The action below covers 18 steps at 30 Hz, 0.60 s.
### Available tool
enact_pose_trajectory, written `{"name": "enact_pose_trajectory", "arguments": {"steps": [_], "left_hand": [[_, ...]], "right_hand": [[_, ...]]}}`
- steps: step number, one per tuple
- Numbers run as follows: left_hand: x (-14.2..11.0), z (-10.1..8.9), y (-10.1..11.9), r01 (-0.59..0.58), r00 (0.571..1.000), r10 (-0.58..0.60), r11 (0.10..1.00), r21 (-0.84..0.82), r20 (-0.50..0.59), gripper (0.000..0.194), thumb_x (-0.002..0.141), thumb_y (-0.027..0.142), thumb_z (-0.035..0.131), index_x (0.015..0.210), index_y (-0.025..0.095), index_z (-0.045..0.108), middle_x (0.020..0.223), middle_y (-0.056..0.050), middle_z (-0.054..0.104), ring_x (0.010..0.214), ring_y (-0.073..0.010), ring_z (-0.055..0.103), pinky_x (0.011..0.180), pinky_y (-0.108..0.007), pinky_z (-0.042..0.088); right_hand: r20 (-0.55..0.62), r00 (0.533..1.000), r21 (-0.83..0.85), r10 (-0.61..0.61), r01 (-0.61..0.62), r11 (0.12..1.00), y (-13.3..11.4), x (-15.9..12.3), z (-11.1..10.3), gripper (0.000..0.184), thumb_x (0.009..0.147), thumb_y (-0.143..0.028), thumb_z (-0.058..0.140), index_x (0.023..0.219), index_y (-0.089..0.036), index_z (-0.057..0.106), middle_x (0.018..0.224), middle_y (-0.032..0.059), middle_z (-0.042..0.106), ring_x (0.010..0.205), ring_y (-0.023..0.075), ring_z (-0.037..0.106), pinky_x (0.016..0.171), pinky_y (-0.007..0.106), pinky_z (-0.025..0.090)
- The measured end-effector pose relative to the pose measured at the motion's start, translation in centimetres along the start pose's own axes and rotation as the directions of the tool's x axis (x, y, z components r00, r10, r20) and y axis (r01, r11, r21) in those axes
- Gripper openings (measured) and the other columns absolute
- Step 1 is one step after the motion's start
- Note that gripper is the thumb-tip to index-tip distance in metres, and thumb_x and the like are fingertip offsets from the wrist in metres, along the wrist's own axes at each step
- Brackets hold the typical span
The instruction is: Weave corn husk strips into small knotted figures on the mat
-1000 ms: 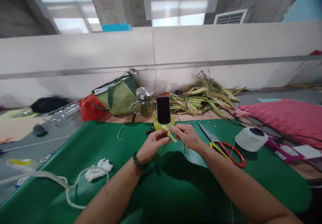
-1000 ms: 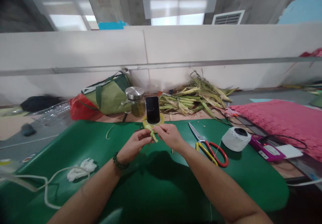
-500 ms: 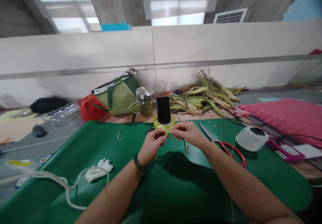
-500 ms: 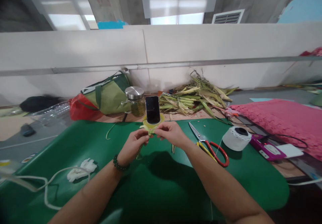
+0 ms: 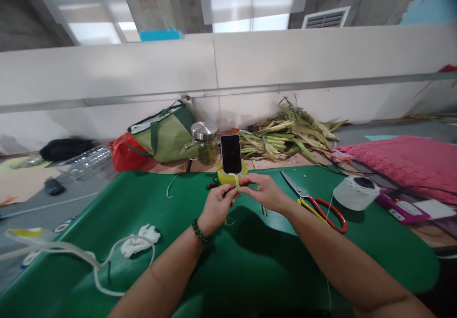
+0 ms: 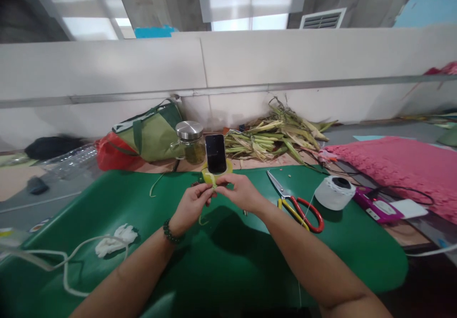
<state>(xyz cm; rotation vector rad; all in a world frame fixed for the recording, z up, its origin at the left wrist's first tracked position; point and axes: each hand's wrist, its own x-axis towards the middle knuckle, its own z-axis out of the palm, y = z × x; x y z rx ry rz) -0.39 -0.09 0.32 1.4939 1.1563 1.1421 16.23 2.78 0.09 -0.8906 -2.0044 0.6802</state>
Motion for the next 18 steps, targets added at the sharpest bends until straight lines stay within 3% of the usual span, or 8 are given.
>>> {"name": "enact_pose_trajectory", "arguments": {"steps": [5, 7, 11, 15, 18], "left_hand": [[0.1, 0.1, -0.4, 0.028, 1.0, -0.028, 1.0, -0.005, 0.007, 0.023, 0.075, 0.036, 0.059, 0.074, 0.013, 0.063, 0.063, -0.002, 0.062, 0.051, -0.0107, 0.052, 0.05, -0.023, 0.043], [0.1, 0.1, -0.4, 0.009, 1.0, -0.009, 1.0, 0.006, 0.029, 0.02, 0.074, 0.033, 0.061, 0.077, 0.013, 0.064, 0.067, -0.003, 0.064, 0.055, -0.0117, 0.056, 0.054, -0.023, 0.046], [-0.1, 0.1, -0.3, -0.057, 0.998, 0.054, 0.993, 0.101, 0.032, 0.014, 0.076, 0.027, 0.058, 0.072, 0.015, 0.064, 0.066, -0.002, 0.065, 0.055, -0.0124, 0.058, 0.053, -0.022, 0.047], [-0.4, 0.1, -0.1, -0.082, 0.997, 0.082, 0.988, 0.131, 0.009, 0.015, 0.077, 0.025, 0.057, 0.069, 0.015, 0.064, 0.064, -0.002, 0.065, 0.053, -0.012, 0.058, 0.052, -0.022, 0.045], [-0.5, 0.0, 0.0, -0.008, 0.999, 0.007, 1.0, 0.022, 0.05, 0.017, 0.075, 0.03, 0.061, 0.069, 0.014, 0.065, 0.063, -0.003, 0.064, 0.051, -0.012, 0.058, 0.052, -0.023, 0.046]], "right_hand": [[-0.084, 0.996, 0.001, 0.005, -0.005, 1.0, -0.2, -0.1, 0.6, 0.008, 0.078, -0.023, 0.06, 0.075, -0.018, 0.065, 0.077, 0.0034, 0.065, 0.074, 0.0155, 0.059, 0.068, 0.027, 0.046], [-0.1, 0.991, 0.041, 0.085, -0.081, 0.996, -0.3, 0.0, 0.7, 0.008, 0.076, -0.024, 0.06, 0.072, -0.017, 0.063, 0.072, 0.0022, 0.062, 0.068, 0.0141, 0.057, 0.062, 0.025, 0.045], [0.025, 0.968, 0.254, 0.25, -0.248, 0.935, -0.5, 0.1, 0.8, 0.015, 0.073, -0.031, 0.063, 0.07, -0.017, 0.06, 0.062, -0.0008, 0.059, 0.056, 0.0109, 0.051, 0.052, 0.022, 0.041], [0.008, 0.972, 0.265, 0.233, -0.227, 0.937, -1.0, 0.1, 0.8, 0.019, 0.072, -0.034, 0.066, 0.068, -0.016, 0.06, 0.06, -0.0019, 0.057, 0.054, 0.0094, 0.047, 0.052, 0.021, 0.039], [0.019, 0.983, 0.242, 0.182, -0.181, 0.953, -1.2, 0.0, 0.4, 0.021, 0.076, -0.034, 0.063, 0.065, -0.016, 0.058, 0.057, -0.0025, 0.053, 0.053, 0.0085, 0.043, 0.05, 0.021, 0.035]]}}
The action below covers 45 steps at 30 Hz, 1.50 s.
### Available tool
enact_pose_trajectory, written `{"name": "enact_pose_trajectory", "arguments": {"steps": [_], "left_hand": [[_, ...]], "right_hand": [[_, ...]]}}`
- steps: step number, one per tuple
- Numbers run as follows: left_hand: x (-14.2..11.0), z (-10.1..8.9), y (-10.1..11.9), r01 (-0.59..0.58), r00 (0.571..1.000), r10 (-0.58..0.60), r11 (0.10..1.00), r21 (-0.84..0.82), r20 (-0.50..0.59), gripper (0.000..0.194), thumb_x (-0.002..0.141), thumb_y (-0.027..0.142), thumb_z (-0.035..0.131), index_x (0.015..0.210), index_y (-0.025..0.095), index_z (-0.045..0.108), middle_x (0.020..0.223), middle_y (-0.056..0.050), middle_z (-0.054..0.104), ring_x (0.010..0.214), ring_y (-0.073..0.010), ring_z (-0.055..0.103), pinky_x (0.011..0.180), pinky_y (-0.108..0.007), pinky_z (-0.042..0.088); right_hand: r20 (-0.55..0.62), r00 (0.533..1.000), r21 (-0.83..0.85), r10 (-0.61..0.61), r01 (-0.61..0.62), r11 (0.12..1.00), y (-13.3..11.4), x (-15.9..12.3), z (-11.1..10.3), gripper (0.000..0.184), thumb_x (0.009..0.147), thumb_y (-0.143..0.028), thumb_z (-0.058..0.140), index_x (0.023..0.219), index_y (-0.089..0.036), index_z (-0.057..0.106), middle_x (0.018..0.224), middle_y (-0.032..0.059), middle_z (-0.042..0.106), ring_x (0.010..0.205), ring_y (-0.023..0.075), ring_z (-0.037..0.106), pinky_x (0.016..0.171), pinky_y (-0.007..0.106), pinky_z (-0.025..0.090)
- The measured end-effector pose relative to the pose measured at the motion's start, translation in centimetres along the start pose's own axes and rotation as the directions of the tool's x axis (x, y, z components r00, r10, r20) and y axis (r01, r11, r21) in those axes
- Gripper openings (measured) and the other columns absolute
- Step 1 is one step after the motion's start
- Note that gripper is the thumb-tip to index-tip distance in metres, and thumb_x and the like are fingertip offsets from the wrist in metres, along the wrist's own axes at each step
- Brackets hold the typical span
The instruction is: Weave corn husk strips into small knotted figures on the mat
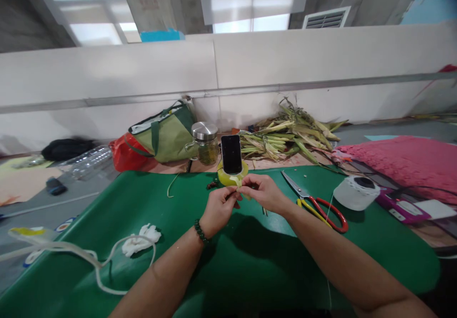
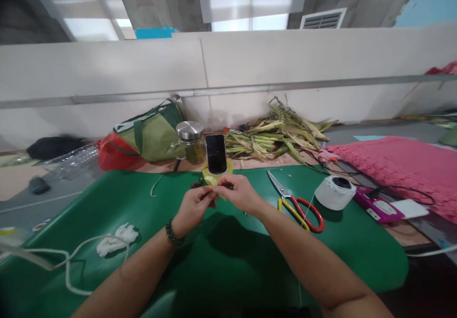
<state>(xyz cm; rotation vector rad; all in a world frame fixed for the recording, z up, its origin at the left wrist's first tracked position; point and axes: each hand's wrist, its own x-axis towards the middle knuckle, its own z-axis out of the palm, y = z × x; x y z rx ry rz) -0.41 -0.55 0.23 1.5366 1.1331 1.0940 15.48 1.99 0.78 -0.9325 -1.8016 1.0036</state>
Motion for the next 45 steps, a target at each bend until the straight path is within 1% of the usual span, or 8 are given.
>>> {"name": "enact_pose_trajectory", "arguments": {"steps": [7, 13, 17, 21, 26, 32, 38, 45], "left_hand": [[0.4, -0.3, 0.0, 0.244, 0.945, -0.167, 0.933, -0.264, 0.282, 0.036, 0.065, 0.046, 0.073, 0.075, 0.012, 0.065, 0.064, -0.003, 0.063, 0.049, -0.0097, 0.057, 0.053, -0.023, 0.047], [0.1, 0.3, 0.0, -0.004, 0.998, 0.003, 1.0, 0.017, 0.064, 0.018, 0.073, 0.032, 0.067, 0.073, 0.015, 0.064, 0.064, -0.002, 0.063, 0.055, -0.0135, 0.06, 0.053, -0.024, 0.047], [-0.3, 0.6, -0.1, -0.082, 0.997, 0.079, 0.987, 0.141, 0.023, 0.025, 0.081, 0.032, 0.056, 0.063, 0.016, 0.062, 0.058, -0.002, 0.062, 0.052, -0.0126, 0.06, 0.052, -0.022, 0.044], [-0.2, 0.9, -0.5, 0.079, 0.997, -0.078, 0.995, -0.056, 0.02, 0.026, 0.073, 0.039, 0.066, 0.069, 0.014, 0.062, 0.061, -0.003, 0.065, 0.049, -0.0132, 0.06, 0.051, -0.024, 0.047], [0.3, 0.6, -0.6, 0.27, 0.957, -0.228, 0.925, -0.268, 0.176, 0.038, 0.057, 0.04, 0.081, 0.075, 0.013, 0.063, 0.068, -0.004, 0.068, 0.054, -0.0126, 0.063, 0.057, -0.024, 0.049], [0.4, -0.3, -0.2, 0.391, 0.896, -0.27, 0.856, -0.339, 0.352, 0.045, 0.062, 0.051, 0.077, 0.078, 0.01, 0.067, 0.071, -0.008, 0.069, 0.06, -0.0139, 0.065, 0.063, -0.025, 0.049], [0.3, 0.1, 0.1, 0.263, 0.951, -0.212, 0.937, -0.229, 0.223, 0.041, 0.06, 0.05, 0.077, 0.07, 0.012, 0.066, 0.06, -0.003, 0.065, 0.048, -0.0106, 0.058, 0.053, -0.023, 0.047], [-0.1, 0.5, -0.1, 0.196, 0.976, -0.178, 0.968, -0.154, 0.124, 0.03, 0.066, 0.042, 0.073, 0.068, 0.013, 0.065, 0.059, -0.003, 0.065, 0.047, -0.0127, 0.06, 0.051, -0.023, 0.048]], "right_hand": [[0.173, 0.985, 0.07, 0.028, -0.041, 0.997, 0.0, 0.2, -1.5, 0.03, 0.072, -0.041, 0.067, 0.062, -0.015, 0.056, 0.053, -0.0034, 0.048, 0.05, 0.0074, 0.04, 0.046, 0.02, 0.031], [0.157, 0.974, 0.105, 0.166, -0.184, 0.977, 0.6, 0.5, -1.3, 0.033, 0.069, -0.042, 0.069, 0.058, -0.015, 0.055, 0.05, -0.0025, 0.052, 0.045, 0.0074, 0.043, 0.044, 0.02, 0.03], [0.185, 0.969, 0.128, 0.166, -0.191, 0.973, 0.9, 0.5, -1.3, 0.035, 0.069, -0.044, 0.07, 0.058, -0.015, 0.055, 0.049, -0.0025, 0.052, 0.045, 0.0074, 0.044, 0.043, 0.02, 0.031], [0.213, 0.971, 0.093, 0.108, -0.13, 0.987, 0.7, 0.4, -1.4, 0.034, 0.07, -0.044, 0.069, 0.059, -0.014, 0.055, 0.05, -0.0031, 0.05, 0.047, 0.0069, 0.042, 0.044, 0.02, 0.03], [0.193, 0.98, -0.024, 0.041, -0.037, 0.999, 0.3, 0.5, -1.7, 0.03, 0.075, -0.038, 0.065, 0.059, -0.015, 0.055, 0.051, -0.0035, 0.049, 0.049, 0.0072, 0.041, 0.045, 0.02, 0.03], [0.291, 0.957, 0.086, 0.007, -0.033, 0.996, 0.5, 0.7, -2.7, 0.029, 0.076, -0.04, 0.065, 0.064, -0.015, 0.057, 0.056, -0.0025, 0.053, 0.054, 0.0091, 0.048, 0.051, 0.021, 0.039], [0.298, 0.952, 0.027, 0.068, -0.08, 0.996, 0.3, 0.6, -3.0, 0.022, 0.073, -0.034, 0.067, 0.064, -0.015, 0.06, 0.057, -0.0025, 0.054, 0.054, 0.0092, 0.047, 0.052, 0.021, 0.037], [0.292, 0.956, -0.203, 0.005, 0.056, 0.978, -0.3, 0.1, -2.6, 0.024, 0.082, -0.033, 0.057, 0.068, -0.015, 0.061, 0.056, -0.0026, 0.053, 0.052, 0.0094, 0.044, 0.049, 0.021, 0.032]]}}
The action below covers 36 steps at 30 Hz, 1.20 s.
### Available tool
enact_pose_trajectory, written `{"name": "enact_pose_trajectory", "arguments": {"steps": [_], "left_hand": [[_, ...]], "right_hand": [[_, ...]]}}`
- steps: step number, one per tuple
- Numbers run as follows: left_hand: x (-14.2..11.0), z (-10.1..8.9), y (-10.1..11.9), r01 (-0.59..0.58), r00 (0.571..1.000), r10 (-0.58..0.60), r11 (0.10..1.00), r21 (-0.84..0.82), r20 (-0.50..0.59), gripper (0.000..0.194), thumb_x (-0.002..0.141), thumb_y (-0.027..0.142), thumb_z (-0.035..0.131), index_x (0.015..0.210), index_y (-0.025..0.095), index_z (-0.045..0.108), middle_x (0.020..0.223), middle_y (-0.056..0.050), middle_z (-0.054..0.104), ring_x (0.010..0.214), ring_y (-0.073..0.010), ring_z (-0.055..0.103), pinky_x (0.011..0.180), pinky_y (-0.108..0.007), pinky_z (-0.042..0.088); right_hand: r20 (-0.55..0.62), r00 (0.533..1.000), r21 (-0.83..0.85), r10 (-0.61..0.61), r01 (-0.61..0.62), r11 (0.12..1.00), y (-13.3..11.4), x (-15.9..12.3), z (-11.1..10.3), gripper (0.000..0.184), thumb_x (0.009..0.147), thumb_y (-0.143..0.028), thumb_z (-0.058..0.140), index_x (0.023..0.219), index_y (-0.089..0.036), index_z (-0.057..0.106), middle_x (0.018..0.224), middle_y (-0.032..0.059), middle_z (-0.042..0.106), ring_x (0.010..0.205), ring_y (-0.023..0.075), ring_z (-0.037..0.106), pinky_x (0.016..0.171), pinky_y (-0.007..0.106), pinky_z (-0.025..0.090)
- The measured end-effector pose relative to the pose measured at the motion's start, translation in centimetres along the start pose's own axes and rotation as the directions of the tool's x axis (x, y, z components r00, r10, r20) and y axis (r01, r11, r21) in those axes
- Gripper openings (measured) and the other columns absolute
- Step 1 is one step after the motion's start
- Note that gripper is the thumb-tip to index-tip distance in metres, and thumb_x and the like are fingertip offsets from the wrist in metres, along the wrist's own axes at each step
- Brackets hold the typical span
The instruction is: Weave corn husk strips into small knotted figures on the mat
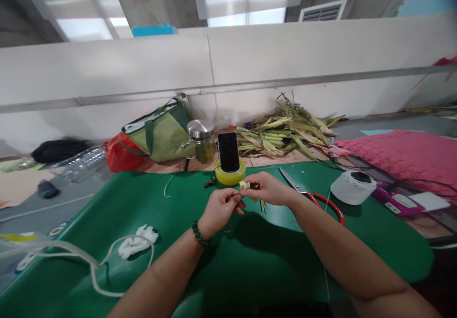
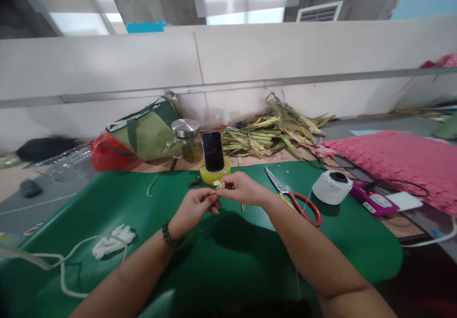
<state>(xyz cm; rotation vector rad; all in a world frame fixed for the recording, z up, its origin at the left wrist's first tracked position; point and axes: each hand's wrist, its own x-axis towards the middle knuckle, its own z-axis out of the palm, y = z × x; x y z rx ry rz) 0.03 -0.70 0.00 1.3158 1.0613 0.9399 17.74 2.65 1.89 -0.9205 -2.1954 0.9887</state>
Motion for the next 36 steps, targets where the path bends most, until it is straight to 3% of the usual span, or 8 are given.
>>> {"name": "enact_pose_trajectory", "arguments": {"steps": [8, 12, 15, 17, 19, 22, 27, 36], "left_hand": [[0.0, -0.2, -0.4, 0.058, 0.995, -0.054, 0.998, -0.039, 0.082, 0.04, 0.064, 0.051, 0.073, 0.068, 0.013, 0.062, 0.061, -0.003, 0.066, 0.048, -0.0129, 0.062, 0.051, -0.023, 0.047], [0.4, -0.5, -0.3, 0.151, 0.983, -0.133, 0.976, -0.155, 0.123, 0.049, 0.059, 0.058, 0.075, 0.069, 0.012, 0.061, 0.063, -0.003, 0.066, 0.051, -0.0114, 0.062, 0.054, -0.022, 0.047], [0.6, -0.8, -0.3, 0.159, 0.985, -0.133, 0.952, -0.263, 0.113, 0.05, 0.057, 0.057, 0.078, 0.071, 0.013, 0.059, 0.067, -0.003, 0.067, 0.055, -0.0107, 0.062, 0.058, -0.022, 0.048], [0.6, -0.9, -0.2, 0.16, 0.985, -0.134, 0.942, -0.295, 0.108, 0.049, 0.058, 0.055, 0.078, 0.075, 0.014, 0.058, 0.071, -0.004, 0.069, 0.058, -0.0113, 0.064, 0.06, -0.023, 0.047], [0.6, -0.8, -0.2, 0.16, 0.985, -0.133, 0.943, -0.291, 0.108, 0.049, 0.057, 0.053, 0.079, 0.078, 0.014, 0.057, 0.073, -0.004, 0.069, 0.06, -0.0119, 0.064, 0.061, -0.023, 0.047], [0.5, -0.6, 0.0, 0.118, 0.99, -0.094, 0.959, -0.258, 0.106, 0.049, 0.058, 0.052, 0.079, 0.081, 0.015, 0.056, 0.071, -0.003, 0.067, 0.061, -0.0131, 0.064, 0.064, -0.026, 0.049], [0.5, -0.3, -0.1, -0.042, 0.999, 0.044, 0.978, -0.206, 0.005, 0.046, 0.06, 0.051, 0.078, 0.079, 0.017, 0.053, 0.071, 0.0, 0.064, 0.066, -0.0144, 0.063, 0.063, -0.028, 0.052], [0.2, 0.0, -0.3, -0.22, 0.974, 0.215, 0.973, -0.063, -0.075, 0.027, 0.069, 0.037, 0.073, 0.077, 0.017, 0.057, 0.069, 0.0, 0.064, 0.067, -0.0151, 0.063, 0.068, -0.029, 0.051]], "right_hand": [[-0.012, 0.993, -0.328, -0.117, 0.106, 0.939, 0.4, 0.1, 1.0, 0.021, 0.086, -0.019, 0.05, 0.067, -0.015, 0.057, 0.064, 0.0014, 0.057, 0.06, 0.0117, 0.048, 0.057, 0.023, 0.036], [0.004, 0.99, -0.217, -0.141, 0.138, 0.966, 0.8, 0.2, 0.4, 0.013, 0.085, -0.028, 0.058, 0.087, -0.017, 0.064, 0.082, 0.0049, 0.066, 0.075, 0.016, 0.059, 0.067, 0.026, 0.045], [-0.143, 0.975, -0.128, -0.168, 0.15, 0.98, 0.6, 0.0, -0.3, 0.039, 0.076, -0.032, 0.068, 0.113, -0.02, 0.06, 0.11, 0.0091, 0.065, 0.098, 0.0219, 0.06, 0.079, 0.032, 0.048], [-0.25, 0.954, -0.106, -0.165, 0.143, 0.984, 0.3, -0.2, -0.6, 0.038, 0.075, -0.035, 0.069, 0.109, -0.02, 0.062, 0.107, 0.0088, 0.065, 0.097, 0.0217, 0.06, 0.079, 0.032, 0.049], [-0.302, 0.943, -0.084, -0.143, 0.123, 0.989, -0.1, -0.3, -0.7, 0.027, 0.077, -0.036, 0.068, 0.097, -0.018, 0.066, 0.089, 0.0062, 0.067, 0.083, 0.0187, 0.061, 0.072, 0.029, 0.049], [-0.292, 0.952, -0.019, -0.096, 0.095, 0.995, -0.5, -0.2, -0.2, 0.02, 0.081, -0.037, 0.062, 0.083, -0.017, 0.068, 0.075, 0.0034, 0.067, 0.069, 0.0149, 0.059, 0.064, 0.026, 0.047], [-0.202, 0.977, 0.201, -0.062, 0.104, 0.974, -0.3, 0.2, 0.5, 0.033, 0.087, -0.04, 0.05, 0.075, -0.015, 0.068, 0.068, 0.003, 0.066, 0.064, 0.0125, 0.058, 0.06, 0.023, 0.046], [-0.291, 0.951, 0.072, -0.105, 0.131, 0.989, -0.6, -0.2, 1.0, 0.014, 0.077, -0.028, 0.065, 0.081, -0.016, 0.071, 0.074, 0.0033, 0.071, 0.067, 0.0134, 0.063, 0.061, 0.022, 0.049]]}}
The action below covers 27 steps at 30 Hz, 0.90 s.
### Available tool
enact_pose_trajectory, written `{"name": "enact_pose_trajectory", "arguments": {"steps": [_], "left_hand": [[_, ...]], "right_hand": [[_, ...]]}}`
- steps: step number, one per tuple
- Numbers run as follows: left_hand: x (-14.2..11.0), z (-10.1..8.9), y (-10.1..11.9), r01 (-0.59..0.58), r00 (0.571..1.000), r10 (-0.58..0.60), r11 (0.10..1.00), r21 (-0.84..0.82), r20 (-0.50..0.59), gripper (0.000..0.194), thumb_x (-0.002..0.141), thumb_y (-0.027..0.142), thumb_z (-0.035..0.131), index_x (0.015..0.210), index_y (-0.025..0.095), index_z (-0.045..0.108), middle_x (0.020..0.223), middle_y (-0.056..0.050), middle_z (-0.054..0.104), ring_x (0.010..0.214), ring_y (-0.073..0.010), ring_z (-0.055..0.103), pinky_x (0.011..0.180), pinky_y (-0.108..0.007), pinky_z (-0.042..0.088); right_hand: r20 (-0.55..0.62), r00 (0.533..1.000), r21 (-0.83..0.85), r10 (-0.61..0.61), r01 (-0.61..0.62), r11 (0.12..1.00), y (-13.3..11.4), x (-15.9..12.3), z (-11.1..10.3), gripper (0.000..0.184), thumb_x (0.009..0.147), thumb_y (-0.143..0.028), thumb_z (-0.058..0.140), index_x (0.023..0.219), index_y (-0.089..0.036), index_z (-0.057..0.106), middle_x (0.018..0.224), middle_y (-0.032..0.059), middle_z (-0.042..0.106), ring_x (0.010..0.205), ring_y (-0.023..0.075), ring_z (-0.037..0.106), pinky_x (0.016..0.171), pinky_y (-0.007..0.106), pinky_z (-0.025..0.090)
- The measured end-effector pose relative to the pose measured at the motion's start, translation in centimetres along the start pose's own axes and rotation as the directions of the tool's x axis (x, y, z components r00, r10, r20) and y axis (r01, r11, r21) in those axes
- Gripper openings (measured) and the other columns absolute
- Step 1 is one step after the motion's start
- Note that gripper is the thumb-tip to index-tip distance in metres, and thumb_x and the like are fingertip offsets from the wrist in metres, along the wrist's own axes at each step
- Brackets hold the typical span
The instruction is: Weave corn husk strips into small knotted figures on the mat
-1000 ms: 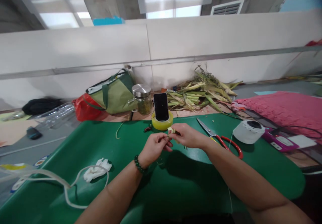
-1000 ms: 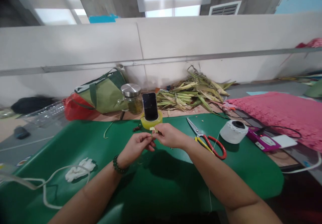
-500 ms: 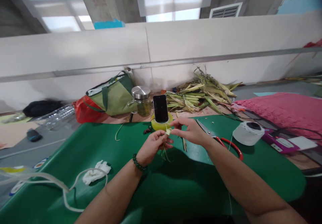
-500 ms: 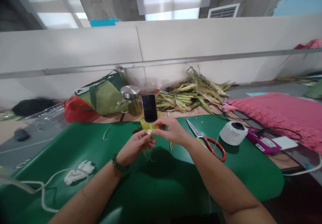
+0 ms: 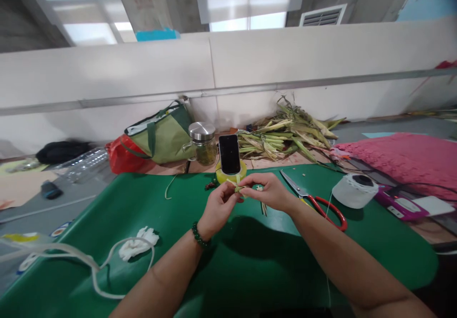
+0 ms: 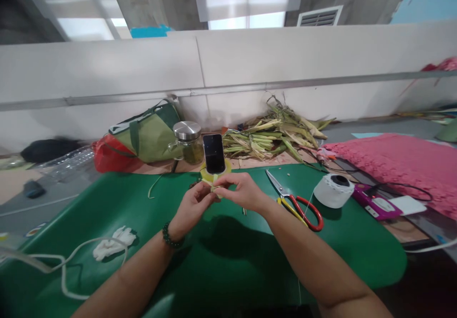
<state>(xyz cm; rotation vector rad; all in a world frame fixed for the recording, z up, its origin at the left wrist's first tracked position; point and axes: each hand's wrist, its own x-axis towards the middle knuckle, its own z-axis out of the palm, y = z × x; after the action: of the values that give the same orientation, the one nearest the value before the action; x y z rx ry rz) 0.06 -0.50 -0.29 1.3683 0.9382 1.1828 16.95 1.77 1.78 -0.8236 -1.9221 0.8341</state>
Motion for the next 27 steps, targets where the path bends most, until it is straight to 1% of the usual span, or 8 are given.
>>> {"name": "enact_pose_trajectory", "arguments": {"steps": [2, 5, 9, 13, 18, 20, 23, 27], "left_hand": [[-0.1, 0.0, 0.2, -0.008, 1.0, 0.008, 1.0, 0.023, 0.018, 0.025, 0.069, 0.037, 0.072, 0.077, 0.016, 0.061, 0.074, -0.002, 0.066, 0.073, -0.016, 0.062, 0.07, -0.029, 0.05], [-0.2, -0.1, 0.5, 0.036, 0.998, -0.035, 0.999, -0.005, 0.056, 0.031, 0.072, 0.042, 0.068, 0.083, 0.014, 0.064, 0.079, -0.005, 0.067, 0.076, -0.0167, 0.061, 0.072, -0.029, 0.049], [-0.2, -0.1, 0.5, 0.029, 0.999, -0.03, 0.999, 0.013, 0.016, 0.033, 0.076, 0.047, 0.064, 0.075, 0.014, 0.063, 0.071, -0.003, 0.064, 0.069, -0.0148, 0.058, 0.067, -0.027, 0.047], [-0.2, -0.1, 0.1, -0.041, 0.999, 0.043, 0.994, 0.098, -0.018, 0.029, 0.076, 0.044, 0.064, 0.072, 0.015, 0.063, 0.071, -0.004, 0.064, 0.068, -0.0156, 0.058, 0.066, -0.027, 0.046], [-0.2, -0.1, -0.2, -0.177, 0.97, 0.214, 0.948, 0.264, -0.116, 0.02, 0.075, 0.035, 0.064, 0.078, 0.016, 0.068, 0.085, -0.008, 0.067, 0.08, -0.0191, 0.06, 0.073, -0.03, 0.047], [-0.1, -0.2, -0.1, -0.144, 0.982, 0.168, 0.962, 0.234, -0.088, 0.02, 0.075, 0.036, 0.064, 0.076, 0.016, 0.067, 0.077, -0.006, 0.065, 0.073, -0.0172, 0.059, 0.068, -0.028, 0.046], [0.0, -0.3, 0.2, -0.011, 1.0, 0.013, 0.99, 0.138, -0.013, 0.024, 0.072, 0.039, 0.067, 0.078, 0.016, 0.064, 0.063, 0.0, 0.058, 0.058, -0.0122, 0.052, 0.056, -0.024, 0.042], [0.0, -0.3, 0.6, 0.082, 0.996, -0.083, 0.996, 0.045, 0.026, 0.029, 0.065, 0.039, 0.073, 0.078, 0.015, 0.064, 0.062, 0.001, 0.056, 0.055, -0.0097, 0.048, 0.053, -0.022, 0.039]], "right_hand": [[0.012, 0.999, -0.004, -0.036, 0.036, 0.999, 0.4, 0.0, 0.1, 0.013, 0.078, -0.027, 0.065, 0.08, -0.016, 0.072, 0.075, 0.0038, 0.071, 0.067, 0.0136, 0.064, 0.061, 0.023, 0.049], [0.029, 0.992, -0.009, -0.124, 0.125, 0.992, 0.9, 0.1, 0.0, 0.013, 0.079, -0.028, 0.066, 0.079, -0.016, 0.072, 0.073, 0.0043, 0.07, 0.067, 0.0136, 0.063, 0.061, 0.023, 0.049], [0.096, 0.979, -0.037, -0.18, 0.184, 0.982, 0.8, 0.2, -0.5, 0.017, 0.083, -0.031, 0.064, 0.081, -0.018, 0.074, 0.072, 0.0043, 0.068, 0.067, 0.0131, 0.062, 0.061, 0.023, 0.048], [0.163, 0.975, -0.049, -0.15, 0.16, 0.986, 0.6, 0.3, -1.0, 0.019, 0.085, -0.032, 0.061, 0.08, -0.017, 0.073, 0.073, 0.004, 0.069, 0.067, 0.0124, 0.062, 0.063, 0.023, 0.048], [0.084, 0.976, -0.134, -0.202, 0.212, 0.968, 0.7, 0.2, -0.7, 0.013, 0.085, -0.025, 0.062, 0.077, -0.016, 0.068, 0.074, 0.0034, 0.069, 0.069, 0.0127, 0.062, 0.065, 0.023, 0.048], [0.062, 0.967, -0.163, -0.249, 0.256, 0.953, 0.8, 0.1, -0.6, 0.011, 0.085, -0.021, 0.06, 0.078, -0.016, 0.068, 0.076, 0.0035, 0.069, 0.07, 0.0125, 0.062, 0.065, 0.023, 0.048], [0.044, 0.954, -0.2, -0.296, 0.299, 0.933, 0.9, 0.1, -0.6, 0.01, 0.085, -0.017, 0.059, 0.079, -0.017, 0.067, 0.076, 0.0037, 0.068, 0.07, 0.0126, 0.062, 0.065, 0.023, 0.049], [0.049, 0.928, -0.263, -0.369, 0.368, 0.892, 0.8, 0.0, -1.0, 0.015, 0.087, -0.014, 0.054, 0.08, -0.019, 0.067, 0.08, 0.0048, 0.068, 0.073, 0.0133, 0.062, 0.066, 0.024, 0.05]]}}
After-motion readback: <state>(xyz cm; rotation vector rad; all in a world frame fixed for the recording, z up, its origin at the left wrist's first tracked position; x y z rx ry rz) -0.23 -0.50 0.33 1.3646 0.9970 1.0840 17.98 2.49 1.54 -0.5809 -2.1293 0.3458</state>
